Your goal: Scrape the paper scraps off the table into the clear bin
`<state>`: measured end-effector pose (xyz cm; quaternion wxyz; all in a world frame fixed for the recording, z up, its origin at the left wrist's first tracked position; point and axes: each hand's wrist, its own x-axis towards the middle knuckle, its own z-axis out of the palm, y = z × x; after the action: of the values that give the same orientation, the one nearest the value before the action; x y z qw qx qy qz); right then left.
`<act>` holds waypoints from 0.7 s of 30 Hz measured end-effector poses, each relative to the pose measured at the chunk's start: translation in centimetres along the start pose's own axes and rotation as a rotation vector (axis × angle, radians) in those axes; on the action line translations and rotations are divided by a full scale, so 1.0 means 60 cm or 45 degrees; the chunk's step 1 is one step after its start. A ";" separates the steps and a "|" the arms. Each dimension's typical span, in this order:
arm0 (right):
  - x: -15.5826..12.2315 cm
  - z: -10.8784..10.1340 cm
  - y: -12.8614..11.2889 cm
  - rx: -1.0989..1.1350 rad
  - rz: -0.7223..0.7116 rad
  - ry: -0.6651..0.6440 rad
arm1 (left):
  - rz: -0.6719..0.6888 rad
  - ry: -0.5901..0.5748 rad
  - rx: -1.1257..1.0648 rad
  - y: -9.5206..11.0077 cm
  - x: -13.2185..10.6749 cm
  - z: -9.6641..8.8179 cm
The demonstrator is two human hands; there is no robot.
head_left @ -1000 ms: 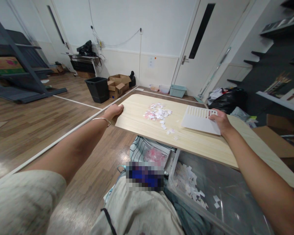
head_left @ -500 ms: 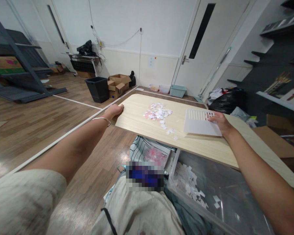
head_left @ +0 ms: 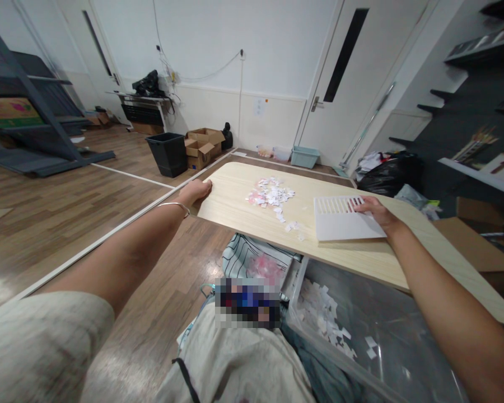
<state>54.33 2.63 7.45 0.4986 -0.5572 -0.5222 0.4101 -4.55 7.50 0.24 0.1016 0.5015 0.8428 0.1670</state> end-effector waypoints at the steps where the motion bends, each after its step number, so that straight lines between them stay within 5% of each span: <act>1: 0.001 -0.003 0.000 -0.015 0.027 -0.062 | 0.002 0.002 0.001 0.000 0.000 0.000; 8: 0.008 -0.013 0.004 -0.048 0.089 -0.290 | -0.002 0.004 0.010 -0.001 0.002 0.001; 21: 0.017 -0.019 0.014 -0.062 0.077 -0.349 | 0.003 0.029 0.020 -0.004 0.008 0.006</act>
<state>55.72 3.54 6.88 0.3966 -0.5234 -0.5781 0.4844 -4.88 7.86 -0.18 0.0876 0.5014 0.8446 0.1662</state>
